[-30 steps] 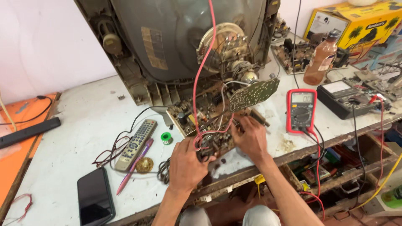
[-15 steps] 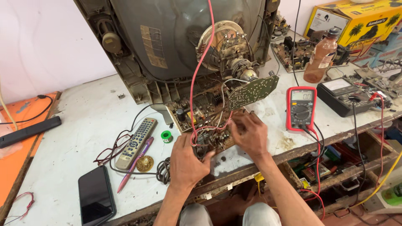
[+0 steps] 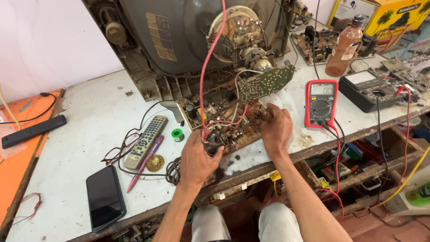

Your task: The person uses a multimeter to test points on a green circuit board, then flips the board to inspect the component side and adjusts wires and components.

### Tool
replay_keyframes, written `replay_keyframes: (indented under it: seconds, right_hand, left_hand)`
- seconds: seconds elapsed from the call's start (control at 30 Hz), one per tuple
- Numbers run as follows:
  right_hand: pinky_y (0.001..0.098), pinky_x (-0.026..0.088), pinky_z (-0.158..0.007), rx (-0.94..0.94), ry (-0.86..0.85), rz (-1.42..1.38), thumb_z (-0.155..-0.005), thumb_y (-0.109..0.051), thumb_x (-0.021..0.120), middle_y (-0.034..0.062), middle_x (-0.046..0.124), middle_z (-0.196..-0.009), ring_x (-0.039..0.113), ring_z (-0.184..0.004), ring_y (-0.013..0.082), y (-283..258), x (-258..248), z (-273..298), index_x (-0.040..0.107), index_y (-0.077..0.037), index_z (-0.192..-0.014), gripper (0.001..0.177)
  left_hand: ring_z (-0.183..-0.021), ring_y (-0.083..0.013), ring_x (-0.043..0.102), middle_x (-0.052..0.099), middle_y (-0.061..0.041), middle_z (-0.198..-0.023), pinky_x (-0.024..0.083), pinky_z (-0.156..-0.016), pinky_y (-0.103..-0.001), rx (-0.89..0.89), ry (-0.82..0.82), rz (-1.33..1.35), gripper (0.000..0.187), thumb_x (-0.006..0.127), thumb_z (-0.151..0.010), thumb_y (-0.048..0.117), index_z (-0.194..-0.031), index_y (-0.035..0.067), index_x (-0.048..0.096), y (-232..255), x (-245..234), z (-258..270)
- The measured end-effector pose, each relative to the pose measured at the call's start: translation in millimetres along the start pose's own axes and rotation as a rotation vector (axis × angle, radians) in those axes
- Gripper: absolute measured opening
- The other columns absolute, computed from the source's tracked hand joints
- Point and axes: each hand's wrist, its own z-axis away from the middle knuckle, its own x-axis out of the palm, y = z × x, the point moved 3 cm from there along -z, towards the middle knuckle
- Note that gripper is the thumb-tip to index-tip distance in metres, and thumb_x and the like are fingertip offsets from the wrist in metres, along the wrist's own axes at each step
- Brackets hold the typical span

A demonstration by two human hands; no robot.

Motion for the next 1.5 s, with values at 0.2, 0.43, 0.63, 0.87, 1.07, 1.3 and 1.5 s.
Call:
replay_keyframes:
  seconds: [0.2,0.43,0.63,0.87,1.07,1.3,1.5]
  right_hand:
    - [0.0491,0.047,-0.075,-0.080,0.158,-0.005,-0.092,0.003,0.067,0.0178,0.066,-0.089,0.063,-0.084,0.0377,-0.7,-7.8,6.0,0.074,-0.004,-0.111,0.022]
    - [0.0479,0.050,-0.074,0.016,0.092,0.033,-0.083,0.005,0.066,0.0182,0.070,-0.087,0.066,-0.082,0.0366,0.7,-6.9,1.2,0.074,-0.003,-0.113,0.032]
    - [0.0369,0.055,-0.069,0.197,0.035,-0.116,-0.082,0.002,0.067,0.0148,0.077,-0.084,0.073,-0.071,0.0251,0.1,-8.7,-7.9,0.078,-0.001,-0.104,0.024]
    - [0.0325,0.057,-0.070,0.235,0.016,-0.151,-0.082,0.000,0.069,0.0130,0.079,-0.087,0.075,-0.072,0.0188,-1.2,-10.7,-10.2,0.079,-0.002,-0.103,0.023]
    - [0.0316,0.057,-0.069,0.268,-0.014,-0.145,-0.083,0.000,0.068,0.0122,0.079,-0.087,0.075,-0.072,0.0172,2.5,-7.2,-11.3,0.079,-0.002,-0.104,0.024]
    - [0.0343,0.054,-0.070,0.206,-0.010,-0.139,-0.085,0.001,0.070,0.0079,0.077,-0.094,0.070,-0.079,0.0181,8.4,-2.6,-11.9,0.078,-0.008,-0.102,0.021]
    - [0.0392,0.044,-0.099,-0.451,-0.039,-0.219,-0.079,0.006,0.067,0.0058,0.073,-0.109,0.054,-0.109,0.0233,-19.5,-10.9,1.4,0.074,-0.008,-0.085,0.017]
  left_hand:
    - [-0.104,-0.0399,0.064,0.068,-0.019,-0.111,0.054,-0.089,-0.045,0.046,-0.023,0.012,0.049,0.083,-0.075,0.016,-0.119,0.005,0.065,2.9,-2.1,-1.1]
    - [-0.110,-0.0437,0.061,0.066,-0.023,-0.117,0.050,-0.097,-0.049,0.070,-0.055,0.062,0.058,0.088,-0.075,0.023,-0.123,0.002,0.062,-25.9,12.6,-18.1]
    - [-0.112,-0.0416,0.060,0.067,-0.019,-0.117,0.049,-0.097,-0.047,-0.009,-0.030,0.063,0.057,0.089,-0.071,0.019,-0.119,0.002,0.064,-39.3,21.9,-11.6]
    - [-0.105,-0.0382,0.061,0.066,-0.016,-0.108,0.050,-0.092,-0.047,-0.063,-0.041,0.067,0.051,0.089,-0.071,0.018,-0.114,0.002,0.065,-32.4,16.7,-12.3]
    - [-0.104,-0.0375,0.062,0.067,-0.015,-0.108,0.050,-0.092,-0.047,-0.094,-0.055,0.073,0.050,0.089,-0.071,0.018,-0.113,0.003,0.067,-31.4,15.5,-13.0]
    - [-0.103,-0.0358,0.063,0.067,-0.014,-0.106,0.050,-0.091,-0.046,-0.145,-0.083,0.064,0.048,0.090,-0.072,0.020,-0.111,0.004,0.067,-30.8,15.3,-14.2]
    - [-0.102,-0.0367,0.062,0.066,-0.014,-0.104,0.050,-0.089,-0.046,-0.100,-0.056,0.072,0.047,0.090,-0.071,0.017,-0.110,0.004,0.067,-31.0,13.9,-15.0]
